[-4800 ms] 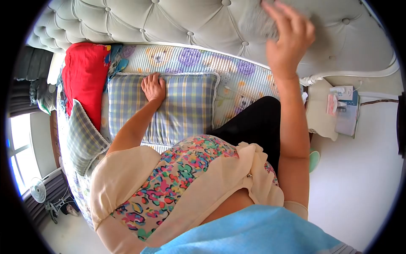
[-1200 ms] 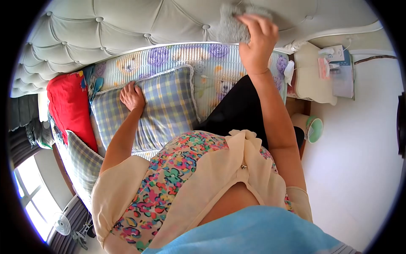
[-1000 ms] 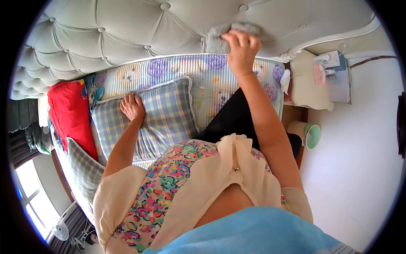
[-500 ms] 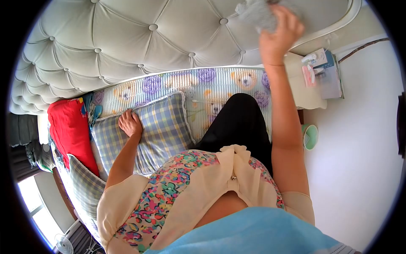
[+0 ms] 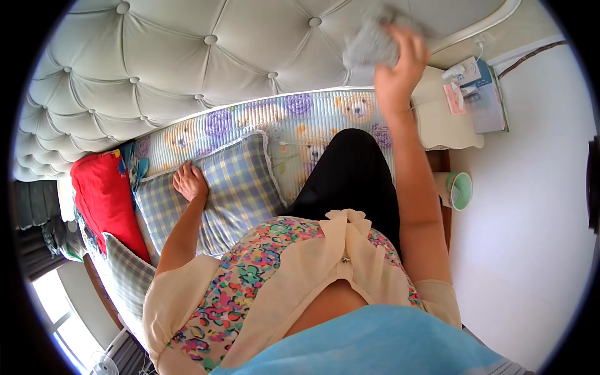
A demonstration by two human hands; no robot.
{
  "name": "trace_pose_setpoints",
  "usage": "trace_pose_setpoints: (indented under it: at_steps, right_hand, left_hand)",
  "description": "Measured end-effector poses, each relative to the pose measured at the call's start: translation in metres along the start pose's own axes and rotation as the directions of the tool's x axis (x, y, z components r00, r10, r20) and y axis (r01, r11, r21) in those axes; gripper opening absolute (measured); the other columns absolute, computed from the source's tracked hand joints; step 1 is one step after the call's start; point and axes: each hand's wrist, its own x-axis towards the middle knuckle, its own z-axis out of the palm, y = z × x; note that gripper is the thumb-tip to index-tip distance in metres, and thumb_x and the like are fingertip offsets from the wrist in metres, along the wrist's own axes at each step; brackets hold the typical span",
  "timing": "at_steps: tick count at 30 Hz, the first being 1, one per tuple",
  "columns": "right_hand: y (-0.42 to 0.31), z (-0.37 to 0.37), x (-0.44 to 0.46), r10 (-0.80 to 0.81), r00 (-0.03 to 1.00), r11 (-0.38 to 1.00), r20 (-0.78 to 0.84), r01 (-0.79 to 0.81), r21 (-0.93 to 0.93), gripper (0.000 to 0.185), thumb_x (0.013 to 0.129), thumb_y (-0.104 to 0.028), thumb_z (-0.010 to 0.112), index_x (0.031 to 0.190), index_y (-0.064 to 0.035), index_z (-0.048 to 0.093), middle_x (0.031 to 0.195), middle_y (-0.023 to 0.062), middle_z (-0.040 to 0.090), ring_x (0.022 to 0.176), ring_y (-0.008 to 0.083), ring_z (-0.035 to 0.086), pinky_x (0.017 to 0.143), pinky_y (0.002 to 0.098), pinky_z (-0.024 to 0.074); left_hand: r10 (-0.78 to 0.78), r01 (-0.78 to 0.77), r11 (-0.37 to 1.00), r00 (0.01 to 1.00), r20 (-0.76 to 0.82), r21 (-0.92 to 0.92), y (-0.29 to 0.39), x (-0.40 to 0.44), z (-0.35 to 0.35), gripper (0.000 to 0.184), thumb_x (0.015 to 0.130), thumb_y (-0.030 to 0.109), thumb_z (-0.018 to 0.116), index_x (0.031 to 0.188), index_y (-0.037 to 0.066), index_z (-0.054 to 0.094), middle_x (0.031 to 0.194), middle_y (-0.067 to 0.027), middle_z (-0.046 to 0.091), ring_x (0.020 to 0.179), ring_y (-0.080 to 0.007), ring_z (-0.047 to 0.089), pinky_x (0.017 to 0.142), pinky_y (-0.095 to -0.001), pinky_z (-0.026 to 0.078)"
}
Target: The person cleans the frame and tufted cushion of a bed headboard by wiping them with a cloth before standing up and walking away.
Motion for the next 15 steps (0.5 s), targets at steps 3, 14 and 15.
trace_pose_setpoints:
  at_steps: [3, 14, 15]
  right_hand:
    - [0.006, 0.024, 0.024, -0.112, 0.983, 0.993, -0.147, 0.104, -0.056, 0.055, 0.062, 0.005, 0.061, 0.113, -0.0149, 0.069, 0.115, 0.0033, 0.064, 0.110, 0.0287, 0.053, 0.100, 0.0426, 0.0362]
    - [0.026, 0.016, -0.073, 0.046, 0.966, 0.999, 0.254, -0.052, 0.015, 0.051, 0.059, 0.006, 0.066, 0.104, -0.0184, 0.072, 0.112, 0.0012, 0.065, 0.108, 0.0284, 0.055, 0.089, 0.0436, 0.0417]
    - [0.024, 0.006, -0.055, 0.011, 0.981, 1.000, 0.195, -0.013, 0.008, 0.052, 0.059, 0.006, 0.064, 0.105, -0.0176, 0.071, 0.110, 0.0025, 0.064, 0.105, 0.0311, 0.057, 0.086, 0.0440, 0.0436]
  left_hand:
    - [-0.013, 0.012, 1.000, 0.999, 0.029, 0.013, -0.002, -0.002, -0.002, 0.037, 0.102, 0.035, 0.045, 0.125, 0.015, 0.066, 0.128, -0.0050, 0.064, 0.125, -0.0278, 0.052, 0.116, -0.0451, 0.030]
    - [0.003, -0.003, 1.000, 1.000, 0.004, 0.006, -0.003, 0.002, 0.005, 0.038, 0.102, 0.037, 0.044, 0.125, 0.015, 0.065, 0.127, -0.0054, 0.064, 0.124, -0.0283, 0.053, 0.115, -0.0450, 0.031]
    - [-0.001, 0.001, 1.000, 1.000, 0.005, 0.002, -0.004, 0.001, 0.005, 0.038, 0.102, 0.037, 0.044, 0.124, 0.015, 0.066, 0.127, -0.0050, 0.064, 0.124, -0.0281, 0.053, 0.115, -0.0450, 0.031]
